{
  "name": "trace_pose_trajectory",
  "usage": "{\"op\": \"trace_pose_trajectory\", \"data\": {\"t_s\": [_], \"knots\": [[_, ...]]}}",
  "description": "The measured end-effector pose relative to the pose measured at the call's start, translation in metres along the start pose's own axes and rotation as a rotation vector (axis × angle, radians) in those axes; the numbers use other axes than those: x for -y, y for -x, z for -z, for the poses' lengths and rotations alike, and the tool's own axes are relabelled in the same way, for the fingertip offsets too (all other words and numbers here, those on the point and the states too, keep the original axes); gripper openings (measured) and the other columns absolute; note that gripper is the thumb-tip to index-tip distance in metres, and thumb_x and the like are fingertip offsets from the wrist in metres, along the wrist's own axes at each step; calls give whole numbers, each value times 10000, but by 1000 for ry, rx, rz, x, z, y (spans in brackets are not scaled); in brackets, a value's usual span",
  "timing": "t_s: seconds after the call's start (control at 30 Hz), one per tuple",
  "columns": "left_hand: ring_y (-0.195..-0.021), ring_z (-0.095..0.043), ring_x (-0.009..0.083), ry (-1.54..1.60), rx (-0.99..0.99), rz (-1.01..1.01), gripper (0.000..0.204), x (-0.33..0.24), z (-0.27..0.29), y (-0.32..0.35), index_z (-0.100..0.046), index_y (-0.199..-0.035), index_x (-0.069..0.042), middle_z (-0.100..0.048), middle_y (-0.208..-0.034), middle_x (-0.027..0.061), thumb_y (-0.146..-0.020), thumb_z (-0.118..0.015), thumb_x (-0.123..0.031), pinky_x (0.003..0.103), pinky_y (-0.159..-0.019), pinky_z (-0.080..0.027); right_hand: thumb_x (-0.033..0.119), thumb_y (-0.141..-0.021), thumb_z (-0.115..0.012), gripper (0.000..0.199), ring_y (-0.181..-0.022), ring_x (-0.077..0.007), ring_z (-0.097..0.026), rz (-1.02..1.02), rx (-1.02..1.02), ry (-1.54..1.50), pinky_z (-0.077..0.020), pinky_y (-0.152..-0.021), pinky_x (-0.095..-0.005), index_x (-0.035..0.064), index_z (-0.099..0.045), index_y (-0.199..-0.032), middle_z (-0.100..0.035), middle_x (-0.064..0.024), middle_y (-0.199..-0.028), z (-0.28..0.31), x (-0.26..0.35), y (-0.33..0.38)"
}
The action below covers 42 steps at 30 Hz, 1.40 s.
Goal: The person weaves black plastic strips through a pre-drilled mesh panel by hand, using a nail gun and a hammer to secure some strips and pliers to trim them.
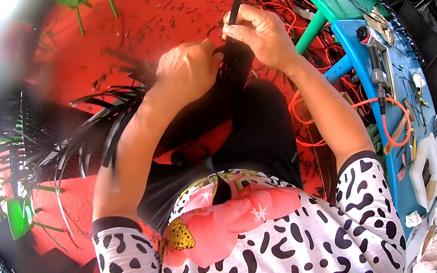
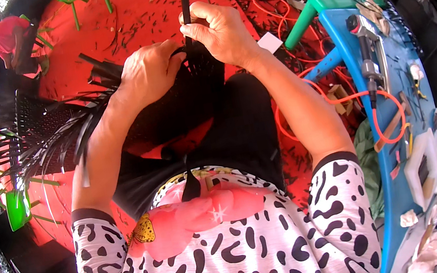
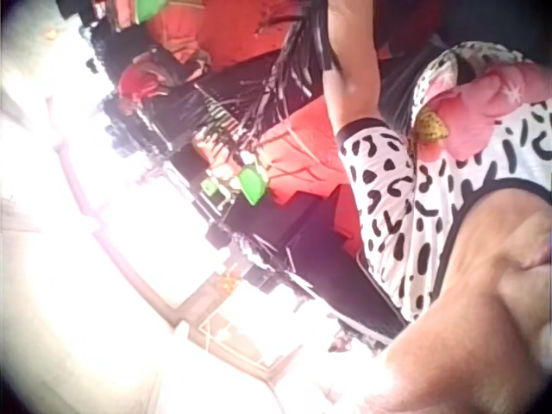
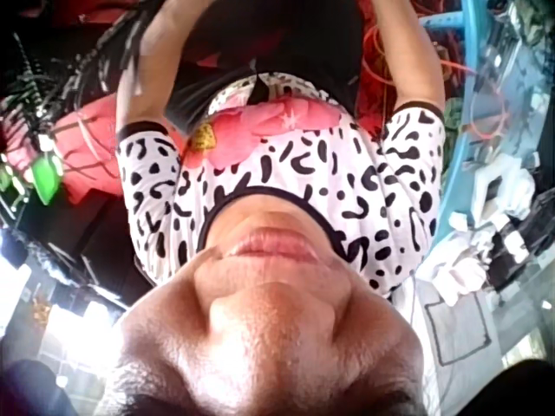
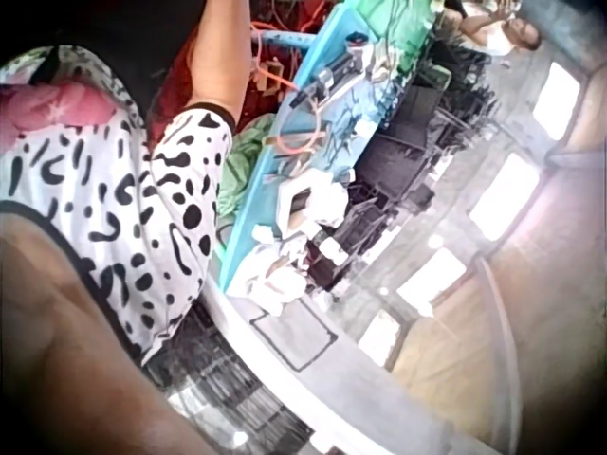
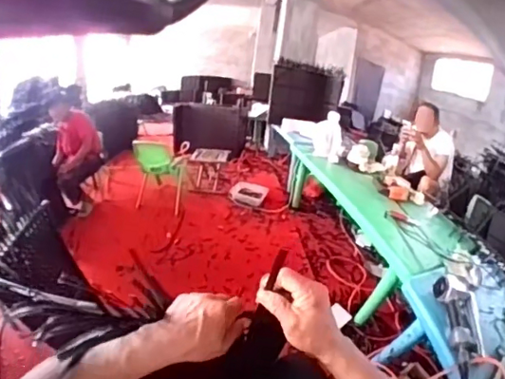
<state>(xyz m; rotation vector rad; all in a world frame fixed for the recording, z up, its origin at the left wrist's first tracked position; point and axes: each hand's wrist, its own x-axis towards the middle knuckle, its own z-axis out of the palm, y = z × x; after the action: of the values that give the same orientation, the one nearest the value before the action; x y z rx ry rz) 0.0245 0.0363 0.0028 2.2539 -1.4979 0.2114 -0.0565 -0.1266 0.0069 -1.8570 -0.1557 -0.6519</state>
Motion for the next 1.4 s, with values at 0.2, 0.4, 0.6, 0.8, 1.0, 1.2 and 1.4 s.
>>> {"op": "trace_pose_trajectory", "data": {"t_s": [0.2,0.4,0.6,0.8,1.0,1.2,1.4], "knots": [[-684,-596,324,35,-116,53,167,-7,-3,5,-603,-814,-60,-603,-716,111,-774,-626,-220,419,-590,-469,124,-890,-511,149,-540,-51,-443,-133,-13,-206,-358,-488,-201,25,-546,-785,-588,-35,-649,-14,15,9],[-671,-606,293,-14,-230,34,210,-6,-4,11,-591,-782,-57,-606,-718,75,-744,-656,-253,399,-568,-479,121,-899,-499,206,-542,-75,-479,-201,-223,-453,-338,-486,-201,35,-486,-712,-550,-48,-612,-20,25,15],[-630,-595,281,-37,-285,2,213,-11,-4,18,-559,-749,-59,-578,-676,73,-738,-658,-247,396,-542,-470,116,-888,-505,188,-539,-85,-497,-195,-162,-331,-344,-487,-203,21,-510,-726,-541,-42,-601,-21,44,3],[-640,-583,287,-25,-283,-2,222,-14,-5,21,-533,-746,-47,-553,-676,87,-733,-658,-231,396,-553,-467,141,-843,-552,227,-488,-152,-512,-160,-35,17,-403,-501,-298,-9,-506,-679,-519,-66,-537,-29,23,-37],[-642,-587,271,-72,-279,0,200,-15,-8,20,-539,-771,-53,-556,-687,78,-729,-659,-208,386,-550,-466,199,-777,-579,246,-577,-317,-533,-10,245,488,-410,-558,-395,4,-485,-659,-515,-159,-602,-28,-17,-64],[-639,-590,267,-75,-295,-23,192,-11,-12,15,-548,-785,-56,-574,-704,70,-721,-664,-195,378,-553,-466,159,-773,-578,263,-540,-178,-432,-260,575,565,-370,-544,-354,-3,-449,-612,-441,-91,-553,-30,-34,-74],[-621,-589,262,-99,-332,24,210,-10,-10,11,-542,-808,-89,-572,-688,58,-699,-680,-204,378,-553,-462,212,-700,-573,242,-509,-212,-436,-98,756,609,-355,-498,-381,31,-469,-578,-417,-137,-533,-30,-57,-78]]}}
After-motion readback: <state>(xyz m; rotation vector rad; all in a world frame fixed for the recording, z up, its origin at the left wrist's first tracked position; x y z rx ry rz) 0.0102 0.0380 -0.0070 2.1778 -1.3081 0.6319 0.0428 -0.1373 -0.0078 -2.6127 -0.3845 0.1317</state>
